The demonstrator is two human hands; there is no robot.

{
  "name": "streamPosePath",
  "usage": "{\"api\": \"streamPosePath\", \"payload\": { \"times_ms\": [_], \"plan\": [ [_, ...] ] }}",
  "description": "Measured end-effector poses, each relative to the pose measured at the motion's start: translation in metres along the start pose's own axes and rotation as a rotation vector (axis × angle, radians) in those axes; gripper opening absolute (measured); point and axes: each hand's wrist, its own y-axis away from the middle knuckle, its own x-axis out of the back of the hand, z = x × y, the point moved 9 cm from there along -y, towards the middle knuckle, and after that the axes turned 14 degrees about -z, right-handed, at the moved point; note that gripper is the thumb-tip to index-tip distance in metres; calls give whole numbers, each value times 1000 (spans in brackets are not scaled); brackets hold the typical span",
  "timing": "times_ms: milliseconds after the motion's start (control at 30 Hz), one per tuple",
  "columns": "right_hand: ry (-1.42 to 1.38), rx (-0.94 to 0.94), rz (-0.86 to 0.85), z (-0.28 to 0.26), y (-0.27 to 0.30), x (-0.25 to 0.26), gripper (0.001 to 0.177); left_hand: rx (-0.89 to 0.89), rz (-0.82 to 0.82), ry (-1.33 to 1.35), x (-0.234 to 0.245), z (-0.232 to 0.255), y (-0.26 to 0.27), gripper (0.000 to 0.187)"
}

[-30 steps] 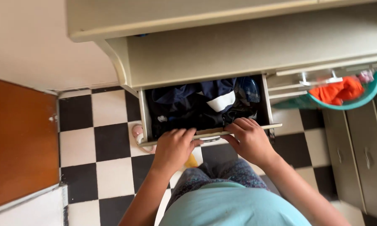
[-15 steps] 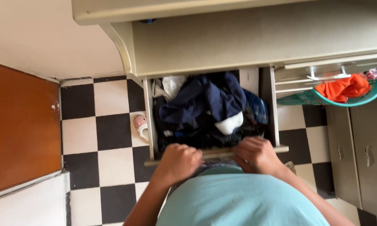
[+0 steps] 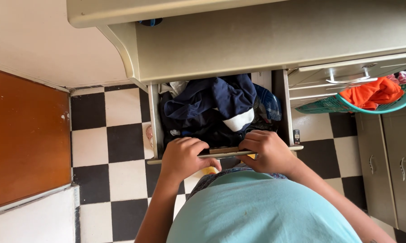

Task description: Fold and organize clothes into a dresser drawer.

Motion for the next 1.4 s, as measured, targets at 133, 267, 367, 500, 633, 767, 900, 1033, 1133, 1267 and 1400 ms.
{"api": "streamPosePath", "payload": {
  "times_ms": [133,267,367,500,633,767,900,1033,1133,1267,1400],
  "plan": [
    [-103,-28,-61,20,1,-11,31,135,75,100,-4,-23,6,43],
    [-304,-301,207,57,12,-8,16,329,576,541,17,-73,41,52],
    [-248,-474,295,57,14,4,34,404,710,671,23,-84,49,55],
    [43,-286,222,31,-15,17,75,438,764,529,32,-66,49,51],
    [325,-77,-25,12,-74,11,85,416,806,401,28,-63,57,48],
    [390,-197,-246,41,-114,-33,73,417,938,443,27,-69,71,46],
    [228,-83,-2,74,-107,-32,56,459,965,417,30,-66,73,48],
    [161,-95,381,62,-52,47,35,464,989,459,29,-69,73,48],
    [-182,-253,757,113,7,69,27,485,986,474,28,-69,77,47],
    [-791,-171,1002,151,28,62,23,482,988,485,26,-71,80,48],
    [-530,-87,946,138,25,54,26,505,1046,570,23,-74,83,48]
  ]
}}
